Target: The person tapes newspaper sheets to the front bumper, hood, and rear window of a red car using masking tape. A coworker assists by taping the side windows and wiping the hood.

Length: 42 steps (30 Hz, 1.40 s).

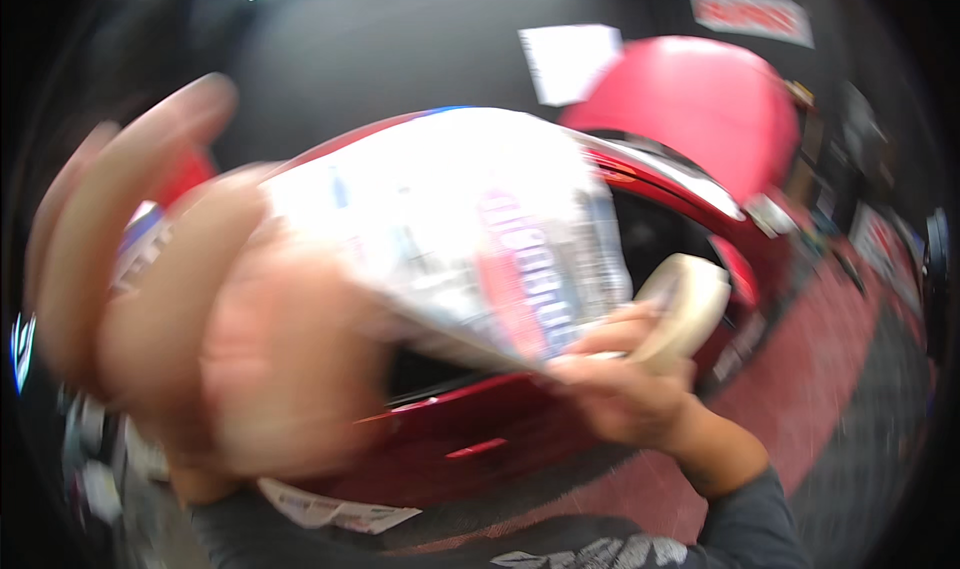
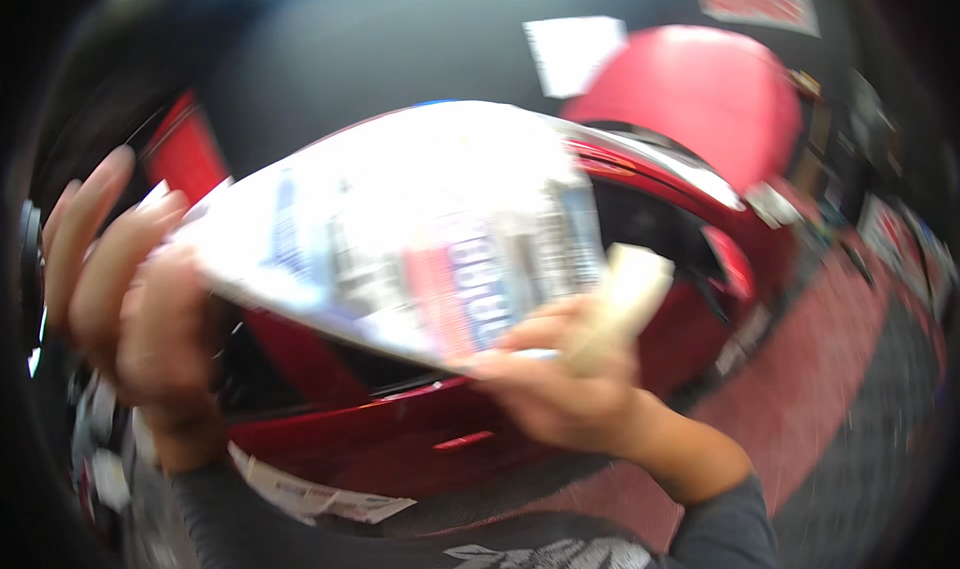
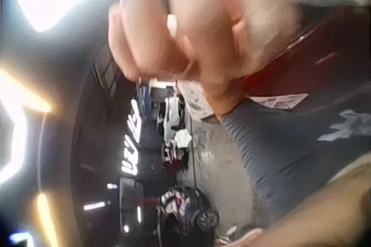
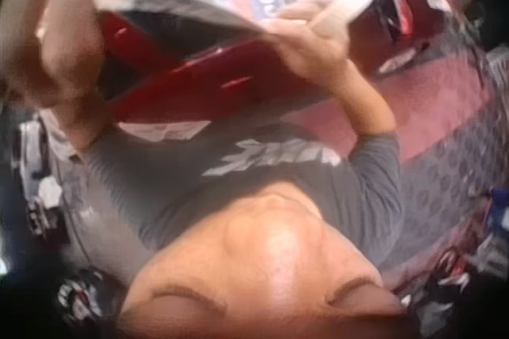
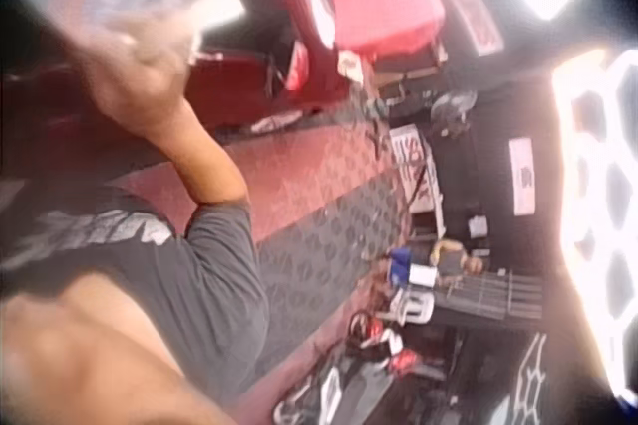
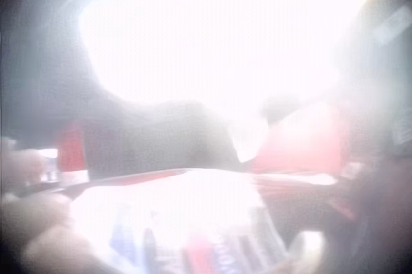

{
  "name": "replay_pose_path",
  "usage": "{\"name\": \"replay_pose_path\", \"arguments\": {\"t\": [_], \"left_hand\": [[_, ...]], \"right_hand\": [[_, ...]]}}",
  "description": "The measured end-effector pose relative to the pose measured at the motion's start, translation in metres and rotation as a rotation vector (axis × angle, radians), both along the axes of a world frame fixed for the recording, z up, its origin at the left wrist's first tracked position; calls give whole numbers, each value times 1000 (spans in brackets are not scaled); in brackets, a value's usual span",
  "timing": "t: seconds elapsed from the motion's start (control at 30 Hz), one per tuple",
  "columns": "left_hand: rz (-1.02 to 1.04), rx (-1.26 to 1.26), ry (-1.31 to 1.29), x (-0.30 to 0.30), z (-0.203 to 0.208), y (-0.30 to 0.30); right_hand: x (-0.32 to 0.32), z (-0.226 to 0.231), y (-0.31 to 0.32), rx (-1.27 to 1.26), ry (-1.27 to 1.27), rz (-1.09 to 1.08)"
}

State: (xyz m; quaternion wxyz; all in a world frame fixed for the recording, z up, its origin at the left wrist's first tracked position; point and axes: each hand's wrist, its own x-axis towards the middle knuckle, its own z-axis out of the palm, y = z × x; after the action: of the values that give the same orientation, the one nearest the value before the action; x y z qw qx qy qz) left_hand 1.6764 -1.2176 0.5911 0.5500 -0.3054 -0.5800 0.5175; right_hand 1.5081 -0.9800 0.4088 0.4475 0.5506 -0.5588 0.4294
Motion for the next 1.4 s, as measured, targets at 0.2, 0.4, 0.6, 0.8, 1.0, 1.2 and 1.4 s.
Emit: {"name": "replay_pose_path", "arguments": {"t": [0.2,0.4,0.6,0.8,1.0,1.2,1.4], "left_hand": [[-104,-49,82,-7,-37,212],[-390,223,-311,-135,-129,403],[-682,332,-632,-228,-146,551],[-748,408,-662,-340,-173,680],[-876,586,-727,-500,-225,780],[-1000,855,-687,-650,-262,917],[-1001,768,-720,-759,-236,1036]], "right_hand": [[37,-117,242,-34,-238,178],[50,-290,446,50,-812,-90],[106,-280,564,-58,-1367,26],[75,-316,682,-196,-1464,164],[-50,-350,825,-174,-1696,30],[-203,-305,1000,43,-1553,-312],[-324,-304,1126,4,-1490,-364]]}}
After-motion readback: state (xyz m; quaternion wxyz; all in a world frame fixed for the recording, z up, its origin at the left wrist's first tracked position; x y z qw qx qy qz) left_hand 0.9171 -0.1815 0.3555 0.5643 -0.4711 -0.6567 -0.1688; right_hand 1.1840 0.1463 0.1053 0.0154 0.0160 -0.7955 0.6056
